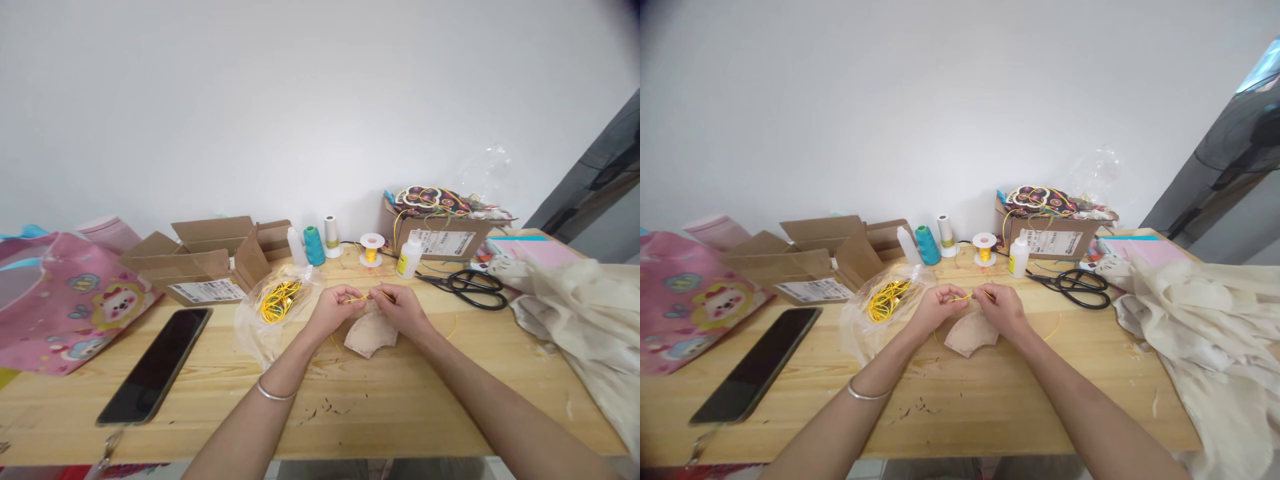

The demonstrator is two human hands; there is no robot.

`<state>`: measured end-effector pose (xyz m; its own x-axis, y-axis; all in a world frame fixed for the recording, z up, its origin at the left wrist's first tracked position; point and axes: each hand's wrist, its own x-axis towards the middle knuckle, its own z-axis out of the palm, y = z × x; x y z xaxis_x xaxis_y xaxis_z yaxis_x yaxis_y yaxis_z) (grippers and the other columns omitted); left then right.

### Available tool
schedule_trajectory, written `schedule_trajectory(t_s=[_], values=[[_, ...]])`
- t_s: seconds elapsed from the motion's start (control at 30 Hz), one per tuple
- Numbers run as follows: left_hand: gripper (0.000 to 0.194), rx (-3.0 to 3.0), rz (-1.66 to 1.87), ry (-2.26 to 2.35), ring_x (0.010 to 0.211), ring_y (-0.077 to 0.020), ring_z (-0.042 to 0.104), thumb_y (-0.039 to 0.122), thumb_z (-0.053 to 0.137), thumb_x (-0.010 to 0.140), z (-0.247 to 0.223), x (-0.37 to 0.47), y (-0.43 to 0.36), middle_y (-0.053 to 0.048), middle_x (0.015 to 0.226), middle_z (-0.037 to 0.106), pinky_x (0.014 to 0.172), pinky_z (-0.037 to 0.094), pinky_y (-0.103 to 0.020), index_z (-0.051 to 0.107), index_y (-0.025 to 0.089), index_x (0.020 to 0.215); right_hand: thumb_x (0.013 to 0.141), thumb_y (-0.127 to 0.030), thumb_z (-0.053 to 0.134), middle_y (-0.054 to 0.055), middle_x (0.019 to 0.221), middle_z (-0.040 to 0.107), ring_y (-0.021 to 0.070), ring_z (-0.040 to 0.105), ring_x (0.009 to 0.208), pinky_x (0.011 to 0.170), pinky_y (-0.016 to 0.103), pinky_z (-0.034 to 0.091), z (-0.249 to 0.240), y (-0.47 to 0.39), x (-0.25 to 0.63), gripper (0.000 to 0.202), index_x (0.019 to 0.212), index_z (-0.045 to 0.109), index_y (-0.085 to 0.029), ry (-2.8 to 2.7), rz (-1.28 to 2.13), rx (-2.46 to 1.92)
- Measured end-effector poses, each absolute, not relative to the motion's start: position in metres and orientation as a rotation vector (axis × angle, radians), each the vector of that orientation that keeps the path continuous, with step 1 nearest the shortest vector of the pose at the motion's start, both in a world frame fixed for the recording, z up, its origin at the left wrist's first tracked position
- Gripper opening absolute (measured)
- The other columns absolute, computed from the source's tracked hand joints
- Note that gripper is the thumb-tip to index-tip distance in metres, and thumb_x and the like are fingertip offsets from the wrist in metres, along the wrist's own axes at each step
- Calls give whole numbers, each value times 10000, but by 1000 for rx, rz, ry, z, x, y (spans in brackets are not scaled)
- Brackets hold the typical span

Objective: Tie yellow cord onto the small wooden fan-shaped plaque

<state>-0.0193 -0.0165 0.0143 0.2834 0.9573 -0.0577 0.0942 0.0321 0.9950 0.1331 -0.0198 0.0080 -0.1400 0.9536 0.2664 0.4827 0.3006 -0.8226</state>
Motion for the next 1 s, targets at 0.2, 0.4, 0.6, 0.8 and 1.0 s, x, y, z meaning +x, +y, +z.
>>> schedule_trajectory(t_s=[0.2, 0.4, 0.6, 0.8, 1.0], values=[[260, 1369, 951, 1070, 366, -22, 297, 331, 631, 517, 15, -19, -17, 62, 422, 438, 381, 195, -164, 555, 131, 664, 666, -297, 452, -18, 489, 462, 78, 384, 458, 418, 188, 278, 16, -22, 131, 230, 572, 578, -129, -1603, 959, -1304], [225, 1317, 958, 1038, 380, -20, 328, 291, 642, 509, 19, -16, -19, 52, 469, 497, 392, 232, -158, 555, 135, 645, 634, -347, 497, -53, 427, 355, 47, 277, 404, 396, 190, 205, 19, -22, 133, 258, 558, 570, -112, -1395, 1221, -1225], [225, 1268, 942, 1025, 369, -10, 309, 281, 649, 508, 20, -18, -20, 46, 492, 508, 380, 219, -158, 568, 133, 656, 627, -379, 512, -59, 423, 347, 45, 269, 406, 410, 198, 195, 16, -20, 135, 286, 592, 587, -105, -1360, 1276, -1183], [259, 1200, 881, 1027, 307, -2, 174, 330, 591, 580, 21, -22, -20, 86, 351, 321, 325, 83, -165, 586, 122, 733, 604, -403, 534, -44, 464, 418, 57, 326, 420, 418, 198, 232, 10, -16, 138, 283, 628, 593, -127, -1339, 1261, -1227], [267, 1232, 859, 1097, 306, 3, 185, 344, 597, 568, 18, -22, -18, 74, 377, 370, 322, 88, -167, 600, 121, 715, 611, -395, 536, -34, 483, 448, 63, 349, 440, 426, 198, 250, 10, -16, 138, 268, 614, 591, -132, -1350, 1176, -1257]])
